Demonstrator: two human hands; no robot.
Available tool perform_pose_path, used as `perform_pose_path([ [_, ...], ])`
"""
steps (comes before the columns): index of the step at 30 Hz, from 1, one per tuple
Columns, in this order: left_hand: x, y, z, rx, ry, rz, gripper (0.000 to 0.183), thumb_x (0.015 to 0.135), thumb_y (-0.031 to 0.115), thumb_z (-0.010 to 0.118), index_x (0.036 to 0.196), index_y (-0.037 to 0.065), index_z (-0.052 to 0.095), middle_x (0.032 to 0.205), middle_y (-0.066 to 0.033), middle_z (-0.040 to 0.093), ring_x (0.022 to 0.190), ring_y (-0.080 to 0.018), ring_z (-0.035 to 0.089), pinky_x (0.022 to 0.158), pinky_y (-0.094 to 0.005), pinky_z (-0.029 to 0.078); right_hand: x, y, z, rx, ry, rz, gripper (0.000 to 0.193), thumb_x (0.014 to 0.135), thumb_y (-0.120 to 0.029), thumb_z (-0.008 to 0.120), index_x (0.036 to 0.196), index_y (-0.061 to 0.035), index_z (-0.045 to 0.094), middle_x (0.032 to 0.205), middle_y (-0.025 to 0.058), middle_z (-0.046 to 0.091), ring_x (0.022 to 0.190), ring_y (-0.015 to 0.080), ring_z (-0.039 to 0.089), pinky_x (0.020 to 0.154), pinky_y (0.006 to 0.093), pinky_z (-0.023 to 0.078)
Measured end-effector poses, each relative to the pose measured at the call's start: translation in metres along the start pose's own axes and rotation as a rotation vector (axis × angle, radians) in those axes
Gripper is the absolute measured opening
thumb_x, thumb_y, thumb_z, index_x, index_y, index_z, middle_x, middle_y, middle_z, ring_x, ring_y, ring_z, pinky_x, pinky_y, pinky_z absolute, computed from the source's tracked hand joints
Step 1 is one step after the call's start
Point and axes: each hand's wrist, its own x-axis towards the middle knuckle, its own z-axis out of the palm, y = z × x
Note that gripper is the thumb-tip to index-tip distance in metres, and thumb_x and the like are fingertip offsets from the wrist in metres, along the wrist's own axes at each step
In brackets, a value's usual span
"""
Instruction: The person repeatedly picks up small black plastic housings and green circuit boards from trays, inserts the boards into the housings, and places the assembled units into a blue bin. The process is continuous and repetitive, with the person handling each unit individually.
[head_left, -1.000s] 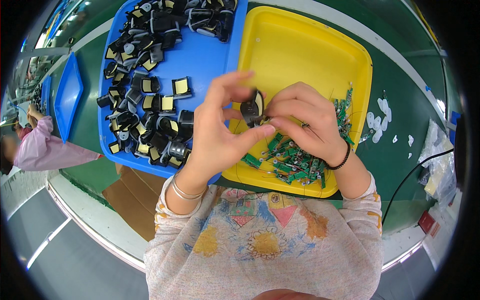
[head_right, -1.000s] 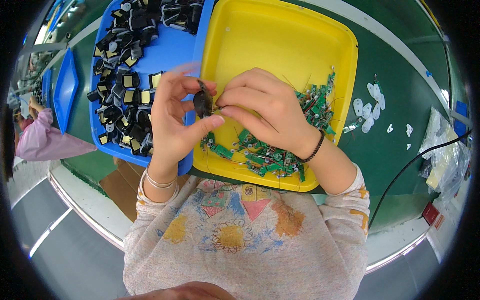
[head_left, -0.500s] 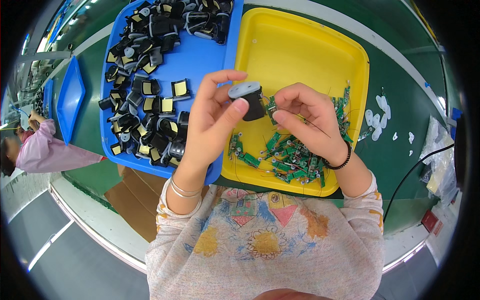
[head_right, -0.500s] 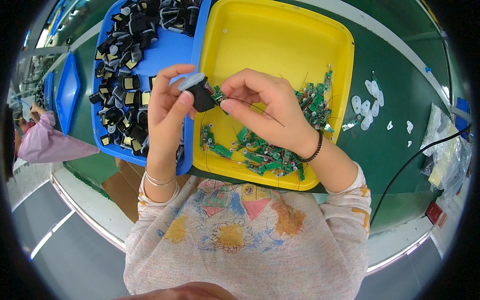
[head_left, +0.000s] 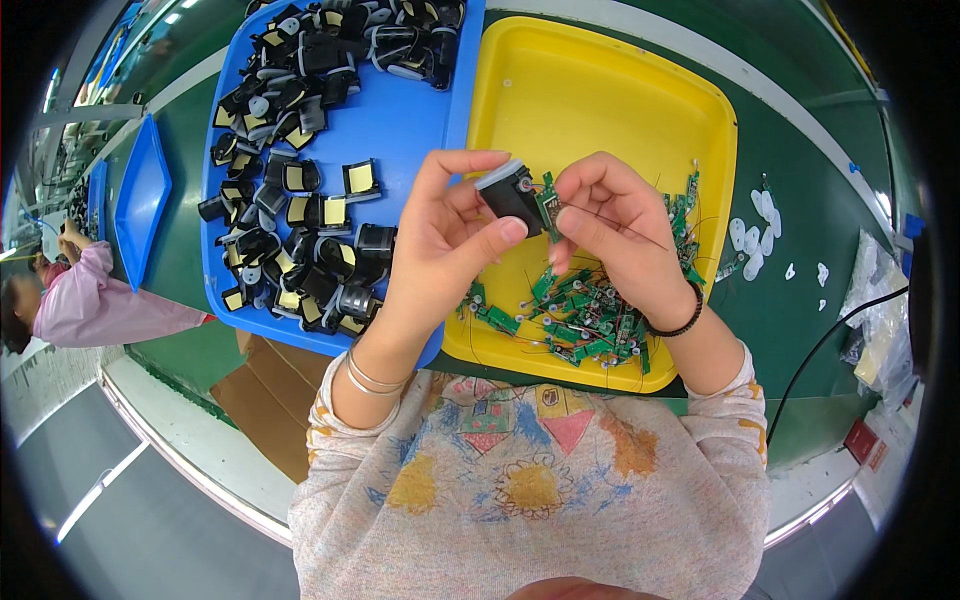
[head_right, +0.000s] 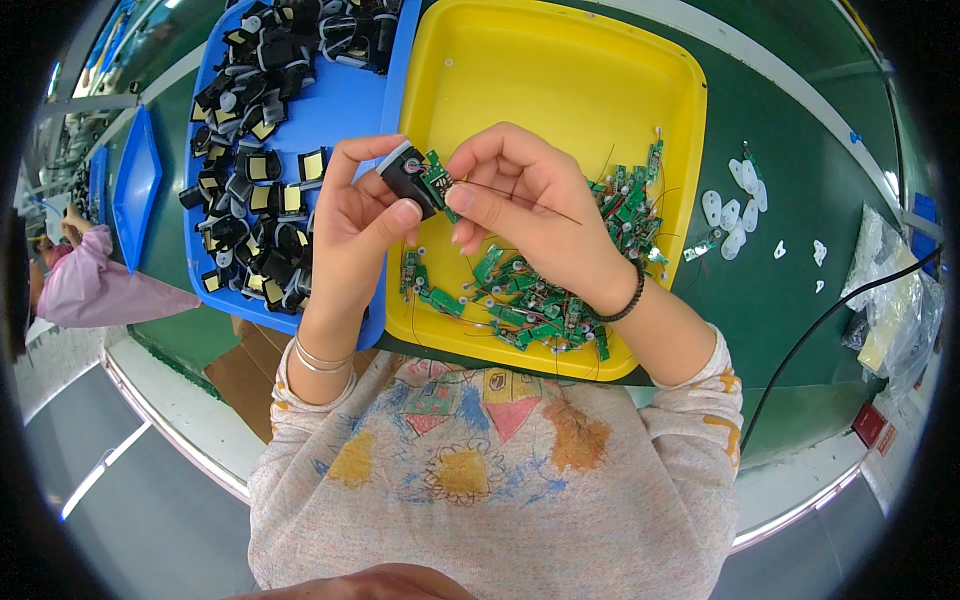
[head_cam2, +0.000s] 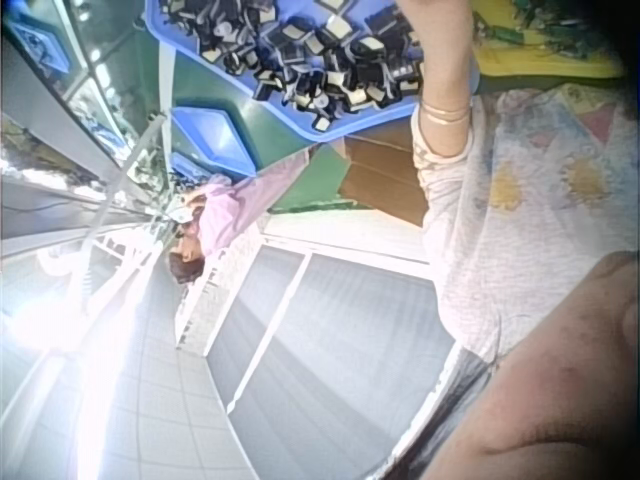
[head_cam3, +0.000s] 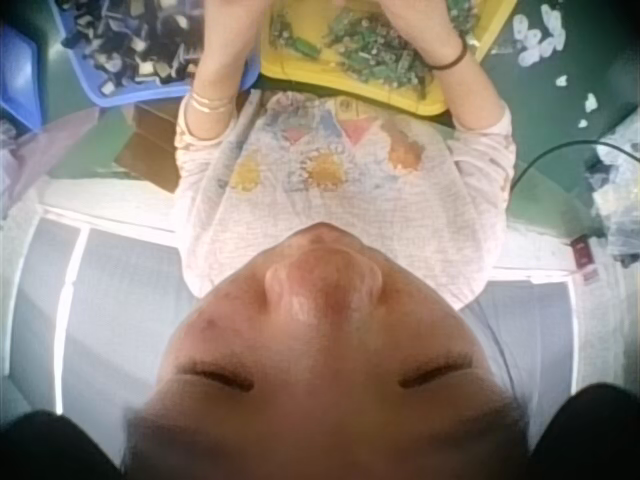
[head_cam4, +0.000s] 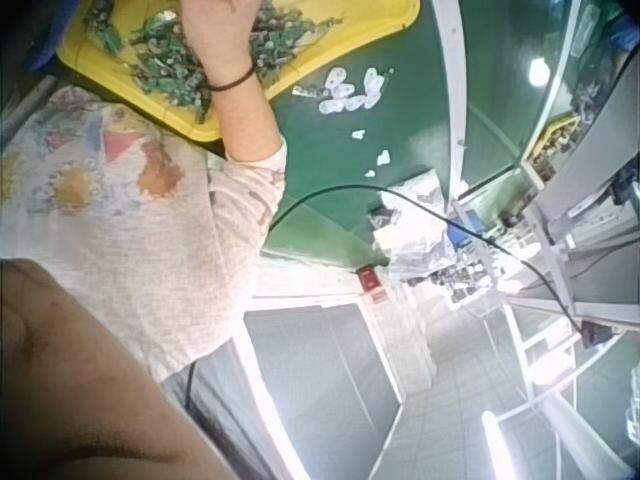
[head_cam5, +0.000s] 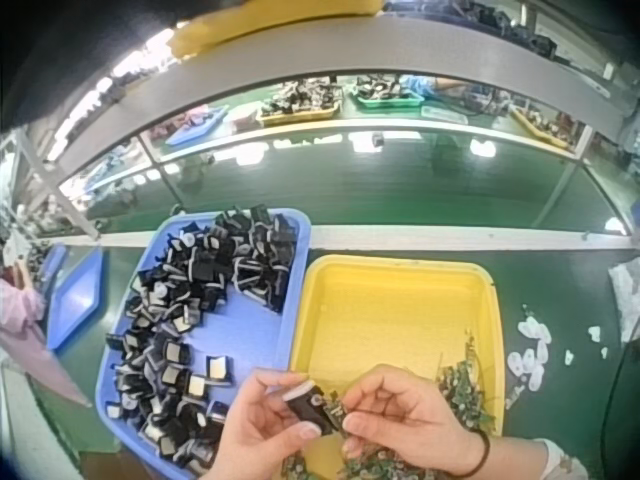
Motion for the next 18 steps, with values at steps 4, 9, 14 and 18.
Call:
perform_pose_path([
  [4, 0.0002, -0.0037, 0.0009, 0.042, -0.003, 0.040, 0.041, 0.079, -0.001, 0.059, 0.114, 0.002, 0.037, 0.096, -0.0111, 0.057, 0.086, -0.0125, 0.054, 0.077, -0.0255, 0.043, 0.0013, 0.0010, -0.0023, 0.057, -0.017, 0.034, 0.014, 0.083, -0.002, 0.054, 0.096, 0.0000, 0.049, 0.081, 0.0041, 0.054, 0.065, 0.0095, 0.057, 0.057, 0.0207, 0.048],
  [9, -0.0006, -0.0059, 0.0072, 0.091, 0.047, 0.064, 0.041, 0.079, -0.001, 0.058, 0.114, 0.002, 0.036, 0.095, -0.0103, 0.056, 0.082, -0.0115, 0.052, 0.074, -0.0249, 0.043, -0.0011, 0.0038, 0.0016, 0.030, 0.039, -0.029, 0.015, 0.084, -0.002, 0.054, 0.096, 0.0005, 0.047, 0.082, 0.0051, 0.055, 0.064, 0.0099, 0.057, 0.057, 0.0206, 0.048],
  [14, -0.0002, -0.0059, 0.0078, 0.105, 0.039, 0.049, 0.042, 0.079, 0.000, 0.058, 0.114, 0.002, 0.035, 0.093, -0.0098, 0.056, 0.078, -0.0107, 0.051, 0.066, -0.0225, 0.043, -0.0014, 0.0046, 0.0016, 0.046, 0.036, -0.048, 0.015, 0.084, -0.002, 0.053, 0.097, 0.0008, 0.046, 0.083, 0.0057, 0.055, 0.064, 0.0100, 0.057, 0.057, 0.0205, 0.048],
  [18, 0.0001, -0.0094, 0.0072, 0.110, 0.025, 0.066, 0.042, 0.079, 0.000, 0.058, 0.114, 0.002, 0.035, 0.092, -0.0099, 0.056, 0.077, -0.0105, 0.051, 0.062, -0.0215, 0.043, -0.0014, 0.0043, 0.0005, 0.061, 0.016, -0.036, 0.015, 0.084, -0.002, 0.053, 0.097, 0.0006, 0.046, 0.084, 0.0058, 0.055, 0.064, 0.0100, 0.058, 0.057, 0.0204, 0.048],
])
